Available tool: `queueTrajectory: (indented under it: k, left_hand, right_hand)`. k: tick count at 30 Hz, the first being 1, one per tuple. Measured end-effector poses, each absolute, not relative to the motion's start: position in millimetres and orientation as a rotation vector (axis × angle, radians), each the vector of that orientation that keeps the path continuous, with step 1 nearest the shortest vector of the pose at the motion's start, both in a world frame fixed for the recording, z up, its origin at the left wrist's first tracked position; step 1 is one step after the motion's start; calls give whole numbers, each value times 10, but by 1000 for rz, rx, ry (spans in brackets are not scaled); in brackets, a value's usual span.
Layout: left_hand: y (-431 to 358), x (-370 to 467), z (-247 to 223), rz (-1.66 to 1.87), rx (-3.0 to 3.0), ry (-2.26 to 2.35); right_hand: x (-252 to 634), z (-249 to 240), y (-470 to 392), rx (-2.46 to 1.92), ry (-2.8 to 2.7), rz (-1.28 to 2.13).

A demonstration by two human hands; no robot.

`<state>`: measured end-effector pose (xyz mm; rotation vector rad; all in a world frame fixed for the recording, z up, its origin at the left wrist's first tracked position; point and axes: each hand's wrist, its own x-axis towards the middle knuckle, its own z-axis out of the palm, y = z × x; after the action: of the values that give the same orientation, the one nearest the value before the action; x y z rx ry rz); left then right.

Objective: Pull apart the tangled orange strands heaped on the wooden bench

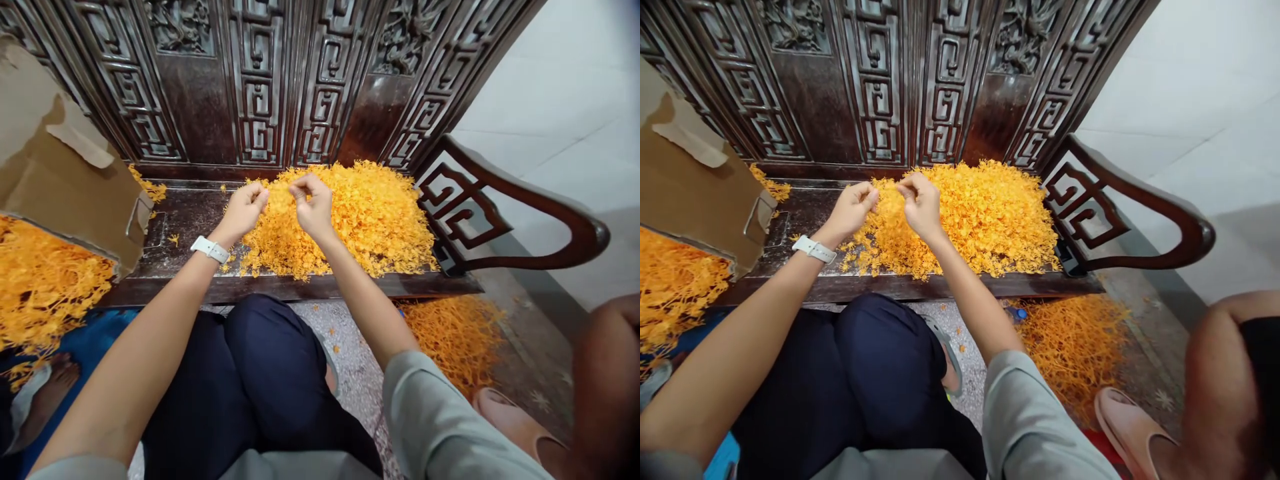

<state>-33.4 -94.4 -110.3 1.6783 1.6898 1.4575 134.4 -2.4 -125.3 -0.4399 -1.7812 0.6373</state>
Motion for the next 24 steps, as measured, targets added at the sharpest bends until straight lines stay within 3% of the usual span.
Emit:
queueTrajectory:
  k: [10,18,24]
  left_hand:
    - [-692,-27,-1162,1562,1565,1785]
    - [-415,-189,-1331,1759,1166,1914]
    - [-552,-291,-1312,1589,1497,1912]
  right_hand:
    - [1523,-1467,-682,-437,-1510,978]
    - [1810,-1397,-1172,-353,-1620,967]
    - [1915,-1488,-604,-617,-1539,954]
